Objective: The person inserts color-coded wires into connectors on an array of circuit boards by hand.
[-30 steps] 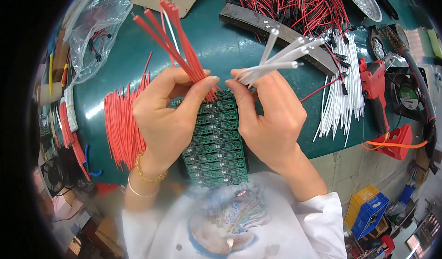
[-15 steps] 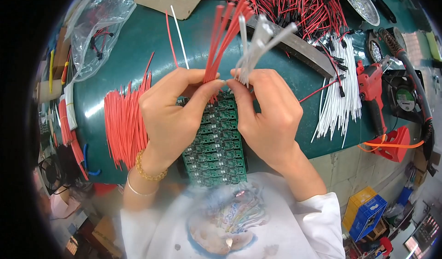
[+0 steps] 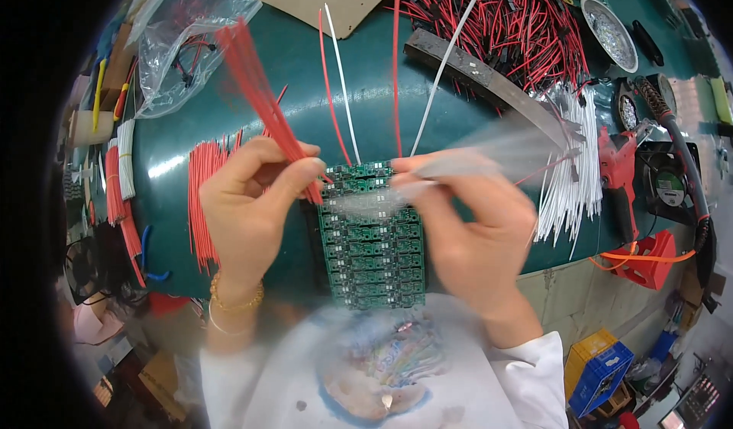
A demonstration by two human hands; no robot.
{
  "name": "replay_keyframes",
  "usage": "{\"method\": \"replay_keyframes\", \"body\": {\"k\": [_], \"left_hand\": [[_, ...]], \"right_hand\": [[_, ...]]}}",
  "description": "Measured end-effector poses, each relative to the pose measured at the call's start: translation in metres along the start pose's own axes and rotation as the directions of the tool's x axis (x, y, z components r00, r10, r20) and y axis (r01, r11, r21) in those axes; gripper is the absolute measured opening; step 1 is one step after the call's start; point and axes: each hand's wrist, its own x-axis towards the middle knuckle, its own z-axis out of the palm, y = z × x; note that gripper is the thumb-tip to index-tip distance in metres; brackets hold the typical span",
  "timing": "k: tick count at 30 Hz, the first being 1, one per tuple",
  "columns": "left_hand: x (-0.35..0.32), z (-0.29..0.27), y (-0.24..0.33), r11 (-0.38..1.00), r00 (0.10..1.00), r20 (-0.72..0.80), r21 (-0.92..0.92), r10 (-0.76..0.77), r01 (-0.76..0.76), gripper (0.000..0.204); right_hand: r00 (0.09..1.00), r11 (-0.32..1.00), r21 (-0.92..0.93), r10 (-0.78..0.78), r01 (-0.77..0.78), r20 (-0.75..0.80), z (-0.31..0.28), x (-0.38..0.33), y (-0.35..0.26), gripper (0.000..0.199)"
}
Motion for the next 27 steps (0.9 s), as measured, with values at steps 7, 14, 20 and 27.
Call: {"method": "replay_keyframes", "body": {"k": [7, 14, 20, 27], "left_hand": [[-0.002, 0.003, -0.011, 0.959, 0.977, 0.059, 0.188, 0.205, -0.212, 0.009], [-0.001, 0.005, -0.013, 0.930, 0.964, 0.060, 0.251, 0.261, -0.267, 0.010], [-0.001, 0.005, -0.016, 0.904, 0.950, 0.054, 0.294, 0.308, -0.310, 0.011], [0.000, 0.009, -0.015, 0.906, 0.941, 0.091, 0.255, 0.325, -0.338, 0.009]], "right_hand": [[0.985, 0.944, -0.292, -0.170, 0.153, -0.036, 0.034, -0.005, 0.005, 0.011], [0.954, 0.899, -0.333, -0.299, 0.284, 0.004, 0.033, -0.005, 0.014, 0.013], [0.952, 0.910, -0.293, -0.306, 0.294, 0.005, 0.034, -0.004, 0.015, 0.013], [0.939, 0.888, -0.309, -0.341, 0.340, 0.052, 0.036, -0.002, 0.015, 0.022]]}}
